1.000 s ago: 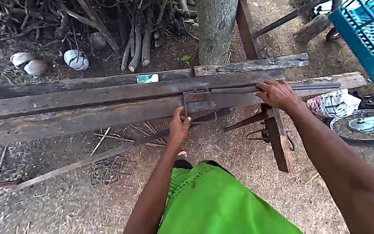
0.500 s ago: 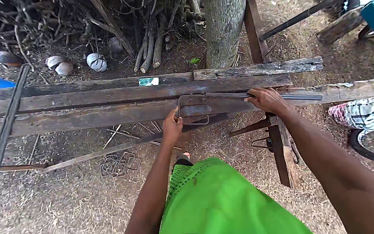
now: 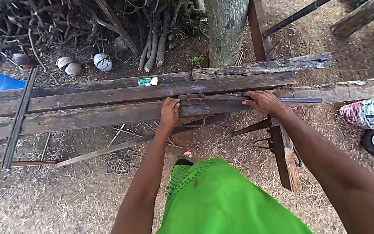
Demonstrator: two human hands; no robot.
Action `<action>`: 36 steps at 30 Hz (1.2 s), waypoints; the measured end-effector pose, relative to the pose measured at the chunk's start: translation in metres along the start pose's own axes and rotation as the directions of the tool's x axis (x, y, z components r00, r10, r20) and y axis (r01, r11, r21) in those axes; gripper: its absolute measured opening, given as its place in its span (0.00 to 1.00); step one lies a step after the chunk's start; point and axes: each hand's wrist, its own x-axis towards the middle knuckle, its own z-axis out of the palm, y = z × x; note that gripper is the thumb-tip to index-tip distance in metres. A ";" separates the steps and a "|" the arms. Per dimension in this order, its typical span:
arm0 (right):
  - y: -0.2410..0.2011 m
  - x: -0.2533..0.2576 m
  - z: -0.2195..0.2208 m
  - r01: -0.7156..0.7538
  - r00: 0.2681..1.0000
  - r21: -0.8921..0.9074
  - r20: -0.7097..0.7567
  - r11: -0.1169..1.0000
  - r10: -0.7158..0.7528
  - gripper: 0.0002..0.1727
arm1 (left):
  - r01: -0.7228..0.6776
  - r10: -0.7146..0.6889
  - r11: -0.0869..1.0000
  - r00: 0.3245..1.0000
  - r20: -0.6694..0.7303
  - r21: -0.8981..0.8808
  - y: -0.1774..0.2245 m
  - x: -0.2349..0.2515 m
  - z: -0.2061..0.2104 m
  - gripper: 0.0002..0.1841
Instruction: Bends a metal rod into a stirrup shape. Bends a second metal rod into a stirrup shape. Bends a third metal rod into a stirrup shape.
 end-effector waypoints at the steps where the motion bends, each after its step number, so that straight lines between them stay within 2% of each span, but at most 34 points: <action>1: 0.002 0.000 -0.001 0.005 1.000 0.012 0.003 1.000 -0.005 0.24 | -0.035 0.033 0.999 0.998 -0.052 -0.024 -0.006 0.001 0.007 0.13; 9: 0.010 -0.007 0.005 0.047 0.999 0.009 -0.017 0.999 -0.047 0.26 | -0.037 0.036 0.999 0.975 -0.219 -0.002 -0.016 -0.009 0.027 0.15; 15: 0.003 -0.020 0.020 0.030 0.996 0.028 -0.081 0.999 -0.028 0.25 | -0.035 0.022 0.997 0.980 -0.199 -0.063 -0.016 -0.008 0.019 0.15; 22: -0.006 -0.033 0.026 -0.050 0.995 0.048 -0.087 0.998 0.054 0.27 | 0.045 -0.073 0.983 0.985 -0.157 -0.179 -0.012 -0.011 0.017 0.18; 26: -0.013 -0.034 0.023 -0.107 0.991 0.050 -0.072 0.993 0.110 0.24 | 0.067 -0.090 0.981 0.989 -0.121 -0.183 -0.013 -0.007 0.014 0.20; 29: -0.016 -0.036 0.027 -0.127 0.989 0.027 -0.074 0.992 0.128 0.23 | 0.091 -0.106 0.984 0.991 -0.085 -0.156 -0.010 -0.003 0.013 0.21; 32: -0.014 -0.035 0.025 -0.092 0.994 0.007 -0.067 0.996 0.092 0.22 | 0.105 -0.106 0.994 0.994 -0.016 -0.042 -0.006 0.003 0.010 0.22; 36: -0.009 -0.032 0.021 -0.044 0.998 -0.047 -0.036 0.998 0.042 0.22 | 0.030 -0.024 0.998 0.994 -0.106 0.060 -0.009 0.008 0.028 0.17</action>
